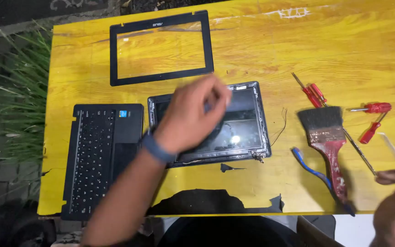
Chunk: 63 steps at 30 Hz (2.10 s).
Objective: A person uses a screwdriver to remove screws from the frame of a laptop screen assembly on a workbench.
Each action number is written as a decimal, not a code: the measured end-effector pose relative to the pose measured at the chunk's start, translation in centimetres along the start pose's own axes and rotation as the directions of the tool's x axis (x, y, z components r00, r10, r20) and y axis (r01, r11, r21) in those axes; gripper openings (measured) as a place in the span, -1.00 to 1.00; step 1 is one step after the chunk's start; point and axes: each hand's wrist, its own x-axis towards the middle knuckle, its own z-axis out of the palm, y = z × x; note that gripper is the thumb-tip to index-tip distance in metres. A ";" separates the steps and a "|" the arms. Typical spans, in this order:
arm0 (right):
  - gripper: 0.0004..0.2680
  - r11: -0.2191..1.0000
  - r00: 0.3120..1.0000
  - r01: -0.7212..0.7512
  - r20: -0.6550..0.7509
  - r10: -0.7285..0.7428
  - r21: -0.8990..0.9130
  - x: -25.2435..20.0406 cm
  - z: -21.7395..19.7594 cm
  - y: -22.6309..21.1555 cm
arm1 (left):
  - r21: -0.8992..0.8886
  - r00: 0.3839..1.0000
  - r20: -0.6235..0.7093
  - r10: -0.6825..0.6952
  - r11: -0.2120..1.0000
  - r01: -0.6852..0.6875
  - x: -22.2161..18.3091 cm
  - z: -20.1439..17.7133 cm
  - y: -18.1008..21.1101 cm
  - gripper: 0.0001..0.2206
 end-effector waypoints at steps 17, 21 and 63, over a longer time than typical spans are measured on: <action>-0.87 0.794 0.696 0.502 0.385 -0.606 0.343 15.1 10.0 -23.8 | -0.644 0.878 -0.476 -0.056 0.702 -0.305 -5.0 6.7 0.9 -0.86; -0.82 0.846 0.703 0.443 0.470 -0.533 0.297 15.9 10.0 -23.5 | -0.625 0.870 -0.492 -0.040 0.711 -0.321 -4.8 6.8 0.5 -0.89; -0.83 0.976 0.872 -0.090 0.490 -0.018 0.197 15.5 14.6 -21.5 | -0.077 0.916 -0.402 -0.002 0.996 -0.032 -4.6 8.7 -1.4 -0.89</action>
